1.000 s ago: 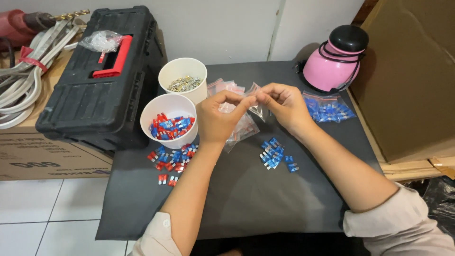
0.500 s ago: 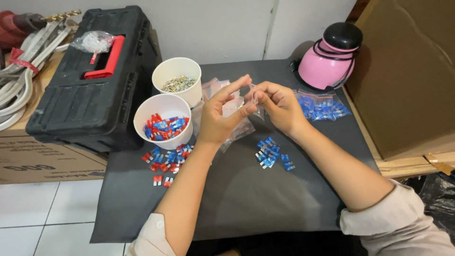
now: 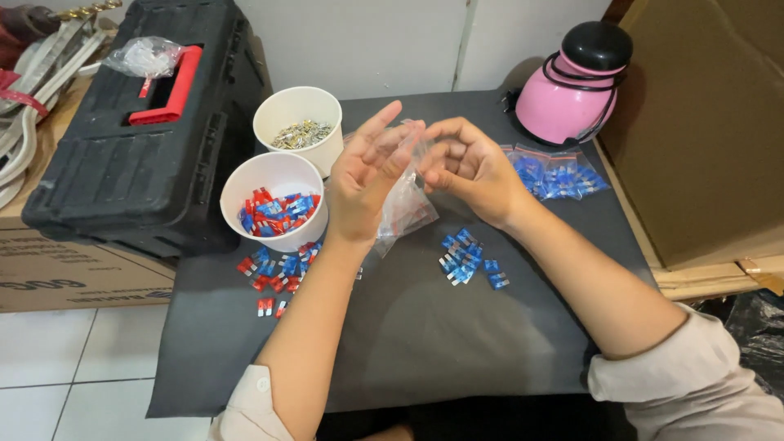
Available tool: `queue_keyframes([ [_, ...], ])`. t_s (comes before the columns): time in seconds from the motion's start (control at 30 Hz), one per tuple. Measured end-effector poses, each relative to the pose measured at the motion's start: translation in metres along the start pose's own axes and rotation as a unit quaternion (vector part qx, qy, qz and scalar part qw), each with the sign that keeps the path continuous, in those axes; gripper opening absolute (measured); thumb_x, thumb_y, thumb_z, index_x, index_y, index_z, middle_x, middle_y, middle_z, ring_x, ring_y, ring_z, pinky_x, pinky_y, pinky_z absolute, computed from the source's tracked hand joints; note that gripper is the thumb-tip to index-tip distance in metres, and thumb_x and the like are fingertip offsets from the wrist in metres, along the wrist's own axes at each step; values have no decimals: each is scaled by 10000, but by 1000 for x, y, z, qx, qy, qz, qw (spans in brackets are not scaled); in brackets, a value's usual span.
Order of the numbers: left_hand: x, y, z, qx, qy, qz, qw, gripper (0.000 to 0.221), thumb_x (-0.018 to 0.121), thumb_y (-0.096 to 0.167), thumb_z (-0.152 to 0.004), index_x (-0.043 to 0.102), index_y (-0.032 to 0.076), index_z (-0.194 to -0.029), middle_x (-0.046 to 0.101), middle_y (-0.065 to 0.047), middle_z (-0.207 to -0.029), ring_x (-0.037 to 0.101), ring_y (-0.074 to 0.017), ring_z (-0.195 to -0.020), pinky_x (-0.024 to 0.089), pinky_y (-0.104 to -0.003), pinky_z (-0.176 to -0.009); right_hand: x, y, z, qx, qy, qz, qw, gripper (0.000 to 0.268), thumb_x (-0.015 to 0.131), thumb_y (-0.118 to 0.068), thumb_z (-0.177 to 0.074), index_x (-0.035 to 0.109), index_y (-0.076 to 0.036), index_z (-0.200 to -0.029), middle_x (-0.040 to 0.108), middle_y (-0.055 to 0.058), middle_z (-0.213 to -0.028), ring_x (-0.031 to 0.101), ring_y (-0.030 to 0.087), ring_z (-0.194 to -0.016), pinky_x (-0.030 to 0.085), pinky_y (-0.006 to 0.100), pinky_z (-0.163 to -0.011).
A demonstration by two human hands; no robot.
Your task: Sorting blue automotive fuses and placing them into small plastic bags for packaging.
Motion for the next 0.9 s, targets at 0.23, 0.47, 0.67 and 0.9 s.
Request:
queue_keyframes([
  [0.23, -4, -2, -1, 36, -16, -37, 999, 517, 626, 227, -1056, 484, 15, -1506, 640, -197, -1403, 582, -239, -1340, 476, -385, -1159, 2, -12, 0, -21, 28, 59, 998, 568, 779, -110, -907, 477, -9, -1377, 572, 89, -1234, 700, 125, -873, 616, 248, -792],
  [0.47, -2, -11, -3, 57, -50, -170, 982, 325, 604, 199, -1053, 663, 47, -1335, 712, -163, -1274, 643, -250, -1249, 517, -374, -1079, 7, -55, 4, -240, 97, 381, 888, 364, 705, -265, -1024, 642, -53, -1312, 587, 108, -1222, 683, 234, -954, 542, 315, -771],
  [0.67, -7, -18, -3, 40, -20, -228, 973, 247, 714, 190, -987, 748, 137, -1226, 766, -63, -1179, 694, -188, -1159, 549, -318, -1024, 8, -63, 10, -259, 129, 438, 851, 165, 822, -139, -945, 775, -101, -1098, 677, 78, -1073, 672, 216, -848, 565, 319, -717],
  [0.9, -3, -4, -2, 12, 14, -250, 968, 265, 805, 136, -904, 772, 139, -1166, 779, -76, -1130, 675, -217, -1155, 556, -341, -1001, 7, -59, 8, -264, 100, 450, 847, 179, 881, -131, -871, 737, -105, -974, 665, 97, -1126, 703, 278, -963, 586, 396, -806],
])
Point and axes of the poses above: each hand's wrist, its own z-axis away from the middle knuckle, its own x-axis out of the palm, y = z × x, the point moved 5 cm from there along -z, towards the middle knuckle
